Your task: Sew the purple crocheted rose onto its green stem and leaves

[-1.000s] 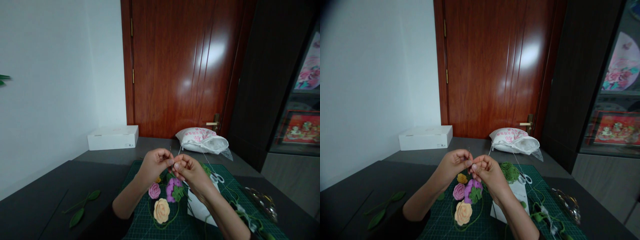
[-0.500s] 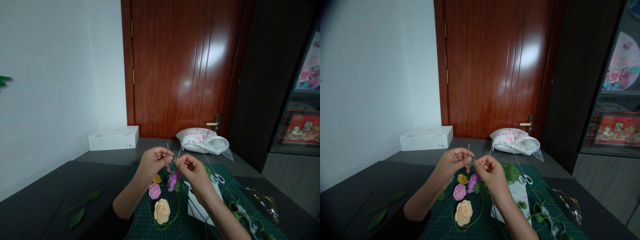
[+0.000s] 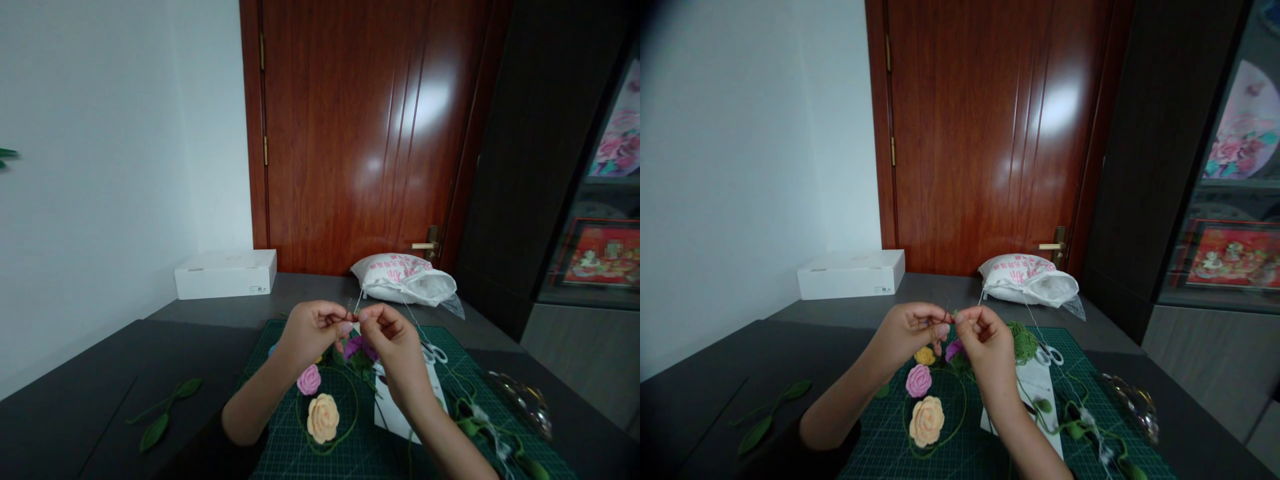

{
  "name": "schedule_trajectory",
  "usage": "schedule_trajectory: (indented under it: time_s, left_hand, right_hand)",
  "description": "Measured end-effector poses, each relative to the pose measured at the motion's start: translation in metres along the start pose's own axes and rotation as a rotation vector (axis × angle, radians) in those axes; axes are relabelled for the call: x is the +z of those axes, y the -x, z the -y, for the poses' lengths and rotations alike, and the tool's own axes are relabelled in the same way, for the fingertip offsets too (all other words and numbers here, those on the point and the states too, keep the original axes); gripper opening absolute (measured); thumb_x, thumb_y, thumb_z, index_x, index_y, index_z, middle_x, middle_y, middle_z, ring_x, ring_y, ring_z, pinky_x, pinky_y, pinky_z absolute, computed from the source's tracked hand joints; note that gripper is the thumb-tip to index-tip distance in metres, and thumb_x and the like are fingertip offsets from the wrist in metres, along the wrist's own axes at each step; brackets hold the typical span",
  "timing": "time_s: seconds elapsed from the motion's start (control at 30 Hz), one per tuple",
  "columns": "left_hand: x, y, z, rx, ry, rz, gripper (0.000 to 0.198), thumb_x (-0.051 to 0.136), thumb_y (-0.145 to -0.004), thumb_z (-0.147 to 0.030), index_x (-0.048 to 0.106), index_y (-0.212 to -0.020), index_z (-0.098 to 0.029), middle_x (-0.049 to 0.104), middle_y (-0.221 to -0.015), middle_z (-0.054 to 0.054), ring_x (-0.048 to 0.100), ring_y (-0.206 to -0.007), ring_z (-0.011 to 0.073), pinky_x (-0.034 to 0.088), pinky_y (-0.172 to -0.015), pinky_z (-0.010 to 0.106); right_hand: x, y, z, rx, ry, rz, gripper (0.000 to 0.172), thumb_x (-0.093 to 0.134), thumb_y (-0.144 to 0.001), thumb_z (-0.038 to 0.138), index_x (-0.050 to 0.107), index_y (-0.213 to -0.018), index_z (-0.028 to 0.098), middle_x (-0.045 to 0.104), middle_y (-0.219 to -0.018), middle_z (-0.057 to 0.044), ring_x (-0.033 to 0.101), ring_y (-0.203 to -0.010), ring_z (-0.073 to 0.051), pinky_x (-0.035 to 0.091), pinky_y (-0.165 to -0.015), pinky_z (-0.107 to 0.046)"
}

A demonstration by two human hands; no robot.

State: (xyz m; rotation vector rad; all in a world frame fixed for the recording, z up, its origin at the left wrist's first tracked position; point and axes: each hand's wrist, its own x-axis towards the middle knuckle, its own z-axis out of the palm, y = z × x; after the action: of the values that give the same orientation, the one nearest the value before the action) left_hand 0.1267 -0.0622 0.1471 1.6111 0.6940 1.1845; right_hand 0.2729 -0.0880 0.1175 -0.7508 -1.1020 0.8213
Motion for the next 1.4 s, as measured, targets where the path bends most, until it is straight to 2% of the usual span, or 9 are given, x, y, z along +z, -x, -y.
schedule_trajectory:
  time_s: [0.13, 0.33, 0.5, 0.63, 0.8, 1.1, 1.4]
  left_hand:
    - [0.0, 0.0, 0.004, -0.012, 0.02, 0.04, 0.013, 0.077, -0.069, -0.023, 0.071, -0.076, -0.013, 0.066, -0.059, 0.0, 0.062, -0.045, 0.013, 0.05, -0.047, 0.025]
    - [0.002, 0.001, 0.002, -0.02, 0.003, 0.046, 0.019, 0.076, -0.069, -0.024, 0.072, -0.081, -0.011, 0.068, -0.063, 0.001, 0.063, -0.049, 0.013, 0.053, -0.05, 0.025]
    - [0.005, 0.002, -0.004, -0.009, -0.096, 0.03, 0.013, 0.072, -0.068, -0.02, 0.071, -0.077, -0.011, 0.065, -0.062, -0.001, 0.062, -0.048, 0.0114, 0.052, -0.048, 0.023]
    - [0.006, 0.004, -0.006, 0.002, -0.139, 0.027, 0.013, 0.07, -0.07, -0.021, 0.07, -0.078, -0.011, 0.065, -0.063, 0.0, 0.063, -0.049, 0.0118, 0.052, -0.048, 0.023]
    - [0.005, 0.004, -0.006, 0.02, -0.175, 0.079, 0.011, 0.066, -0.074, -0.022, 0.068, -0.075, -0.011, 0.063, -0.062, 0.0, 0.063, -0.05, 0.0118, 0.053, -0.049, 0.022]
    - [0.004, 0.004, -0.006, 0.006, -0.228, 0.102, 0.009, 0.063, -0.076, -0.019, 0.067, -0.076, -0.012, 0.062, -0.062, -0.001, 0.063, -0.048, 0.011, 0.053, -0.048, 0.021]
    - [0.005, 0.005, -0.005, 0.033, -0.328, 0.098, 0.011, 0.058, -0.079, -0.015, 0.068, -0.075, -0.012, 0.059, -0.065, -0.001, 0.064, -0.048, 0.0107, 0.051, -0.046, 0.019]
  right_hand:
    - [0.001, 0.001, 0.001, -0.009, -0.006, -0.014, 0.03, 0.082, -0.07, 0.046, 0.069, -0.074, 0.019, 0.064, -0.064, 0.0, 0.052, -0.056, -0.012, 0.038, -0.052, -0.023]
    - [0.002, 0.001, 0.005, -0.001, -0.035, -0.03, 0.034, 0.083, -0.067, 0.047, 0.065, -0.073, 0.019, 0.061, -0.062, 0.003, 0.048, -0.053, -0.01, 0.037, -0.051, -0.021]
    - [0.002, 0.001, 0.008, -0.001, -0.035, -0.019, 0.031, 0.082, -0.07, 0.045, 0.066, -0.073, 0.018, 0.059, -0.061, 0.003, 0.045, -0.052, -0.008, 0.034, -0.05, -0.02]
    - [0.001, 0.002, 0.008, -0.007, -0.033, 0.003, 0.027, 0.08, -0.073, 0.042, 0.066, -0.074, 0.019, 0.062, -0.064, 0.002, 0.049, -0.055, -0.009, 0.037, -0.052, -0.02]
    - [0.001, 0.004, 0.009, -0.019, -0.041, 0.043, 0.021, 0.077, -0.077, 0.038, 0.066, -0.076, 0.02, 0.065, -0.067, 0.003, 0.055, -0.057, -0.01, 0.042, -0.053, -0.02]
    - [0.0, 0.003, 0.004, -0.071, 0.037, 0.05, 0.016, 0.072, -0.083, 0.035, 0.066, -0.079, 0.021, 0.064, -0.065, 0.003, 0.057, -0.057, -0.011, 0.044, -0.053, -0.02]
    - [-0.001, 0.003, 0.004, -0.14, 0.181, -0.002, 0.016, 0.07, -0.082, 0.034, 0.065, -0.077, 0.02, 0.065, -0.064, 0.001, 0.059, -0.056, -0.013, 0.044, -0.052, -0.022]
